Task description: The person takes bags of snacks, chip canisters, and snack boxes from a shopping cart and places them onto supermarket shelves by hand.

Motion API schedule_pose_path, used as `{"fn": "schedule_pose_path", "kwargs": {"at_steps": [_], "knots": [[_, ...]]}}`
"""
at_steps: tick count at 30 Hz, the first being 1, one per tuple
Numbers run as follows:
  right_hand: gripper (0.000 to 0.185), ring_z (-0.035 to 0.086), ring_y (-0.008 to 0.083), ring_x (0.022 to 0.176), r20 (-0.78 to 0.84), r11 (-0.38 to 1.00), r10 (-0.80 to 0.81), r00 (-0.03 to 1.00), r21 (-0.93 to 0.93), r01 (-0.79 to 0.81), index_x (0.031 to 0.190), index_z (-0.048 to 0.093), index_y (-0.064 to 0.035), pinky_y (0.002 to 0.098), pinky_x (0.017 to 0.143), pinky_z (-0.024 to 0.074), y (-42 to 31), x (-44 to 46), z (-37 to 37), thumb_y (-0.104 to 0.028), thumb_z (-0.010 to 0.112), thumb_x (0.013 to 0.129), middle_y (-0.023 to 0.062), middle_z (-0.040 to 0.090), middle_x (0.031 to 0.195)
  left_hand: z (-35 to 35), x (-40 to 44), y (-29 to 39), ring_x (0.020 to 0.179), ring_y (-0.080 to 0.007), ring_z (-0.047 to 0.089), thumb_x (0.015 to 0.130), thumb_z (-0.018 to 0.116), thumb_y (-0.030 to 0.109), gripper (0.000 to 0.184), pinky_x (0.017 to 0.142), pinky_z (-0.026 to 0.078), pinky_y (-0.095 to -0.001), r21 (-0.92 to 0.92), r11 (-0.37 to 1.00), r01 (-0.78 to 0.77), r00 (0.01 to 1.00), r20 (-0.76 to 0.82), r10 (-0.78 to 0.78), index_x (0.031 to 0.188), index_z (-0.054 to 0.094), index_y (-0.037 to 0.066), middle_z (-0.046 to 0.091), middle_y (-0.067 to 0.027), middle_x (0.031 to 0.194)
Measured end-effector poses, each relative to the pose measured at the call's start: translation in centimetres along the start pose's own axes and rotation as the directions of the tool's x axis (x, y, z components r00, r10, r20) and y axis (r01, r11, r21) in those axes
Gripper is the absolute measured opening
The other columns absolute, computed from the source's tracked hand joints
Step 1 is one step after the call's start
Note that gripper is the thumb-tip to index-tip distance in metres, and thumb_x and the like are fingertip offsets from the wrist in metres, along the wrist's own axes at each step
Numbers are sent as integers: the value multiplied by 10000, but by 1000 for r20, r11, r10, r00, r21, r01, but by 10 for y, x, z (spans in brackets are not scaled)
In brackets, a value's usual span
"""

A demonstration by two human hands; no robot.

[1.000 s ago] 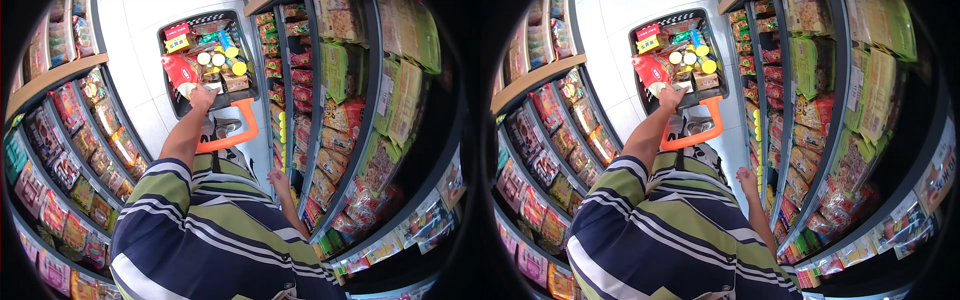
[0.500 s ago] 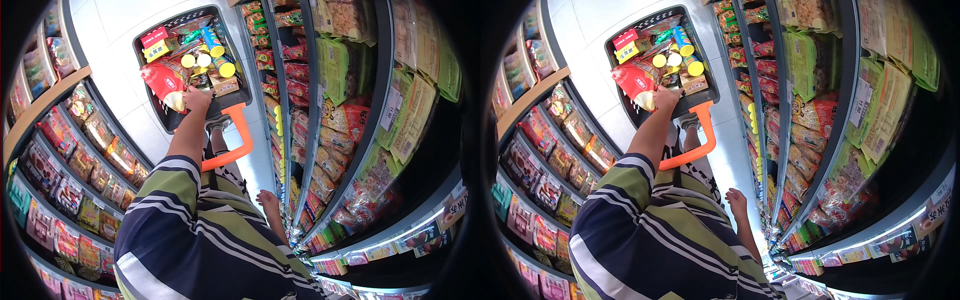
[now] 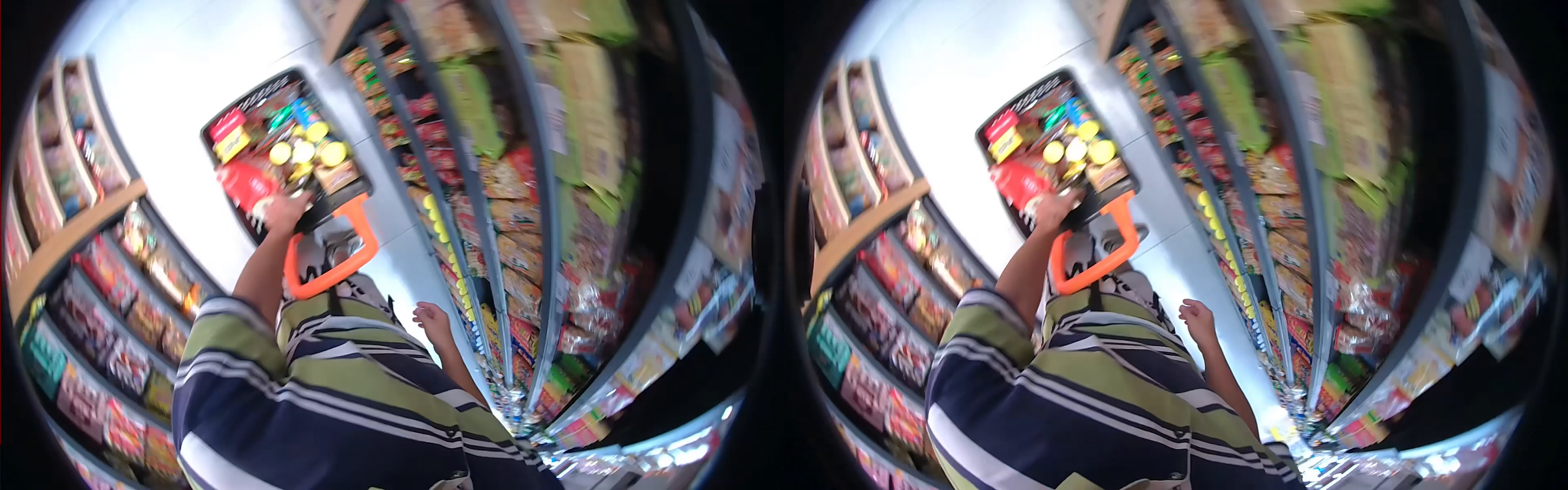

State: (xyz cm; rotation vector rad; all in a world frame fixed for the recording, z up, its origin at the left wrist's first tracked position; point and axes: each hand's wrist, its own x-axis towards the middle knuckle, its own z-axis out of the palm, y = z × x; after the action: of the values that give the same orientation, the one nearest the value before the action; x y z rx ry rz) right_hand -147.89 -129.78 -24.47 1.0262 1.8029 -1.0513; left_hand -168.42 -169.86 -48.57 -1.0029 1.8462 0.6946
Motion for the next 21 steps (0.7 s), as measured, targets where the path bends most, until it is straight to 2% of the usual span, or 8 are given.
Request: {"fn": "schedule_pose_path", "kwargs": {"at_steps": [3,4,7,8,12,15,18,21], "knots": [[358,721,162,858,0,983,-186,983,-1,186,1269,663,-10,306,738,555,22,35,-2,-202,711,970,97,755,1004,-36,-33,-19,1365,-387,545,736,656,789,942,1109,432,-496,7,998,-58,997,51,58,1419,635,141,584,-246,1447],[360,712,155,842,-10,959,-282,959,-25,282,1256,677,-9,303,722,551,26,46,-2,-205,727,958,93,755,966,-37,-37,-30,1340,-394,563,754,630,798,950,1092,441,-486,-14,994,-111,988,-110,109,1443,605,144,602,-240,1425],[362,715,170,843,-66,919,-386,920,-106,379,1208,712,-13,328,790,568,-22,46,-8,-246,760,936,114,763,967,-54,-54,-60,1168,-333,632,760,816,548,955,1041,487,-436,-556,690,-463,886,-274,374,1396,509,-94,620,-263,1325],[361,717,171,859,-86,905,-424,901,-74,419,1203,713,-10,331,799,570,-39,44,-11,-252,757,939,114,762,972,-59,-60,-65,1126,-294,640,798,810,488,873,993,511,-406,-554,739,-384,921,-286,264,1393,493,-66,633,-222,1284],[392,716,181,934,-89,812,-578,811,35,582,1211,706,-8,331,848,572,-95,37,-16,-290,765,946,118,750,1010,-92,-170,-29,1049,-204,613,933,704,373,627,902,518,-342,-760,495,-420,887,-230,399,1398,475,21,609,-102,1193],[538,691,192,1052,-2,706,-706,709,89,703,1351,616,-23,326,928,551,-148,0,-26,-300,802,929,156,698,1187,-87,-259,4,1125,-219,590,987,620,335,588,944,503,-384,-798,336,-500,821,-314,477,1490,432,94,570,-95,1322],[845,668,245,1102,-35,510,-820,572,410,756,1500,442,-18,360,939,547,-194,-63,-35,-415,849,875,177,608,1342,-64,-340,38,1187,-247,572,984,573,247,602,964,495,-401,-790,135,-598,652,-382,655,1530,378,86,521,-138,1409],[1088,605,279,1209,-144,350,-894,425,368,861,1613,217,-38,394,1000,516,-217,-113,-47,-403,886,836,204,482,1487,-36,-398,65,1261,-253,534,932,609,129,639,1057,452,-374,-779,44,-625,552,-402,730,1519,369,54,505,-159,1428]]}}
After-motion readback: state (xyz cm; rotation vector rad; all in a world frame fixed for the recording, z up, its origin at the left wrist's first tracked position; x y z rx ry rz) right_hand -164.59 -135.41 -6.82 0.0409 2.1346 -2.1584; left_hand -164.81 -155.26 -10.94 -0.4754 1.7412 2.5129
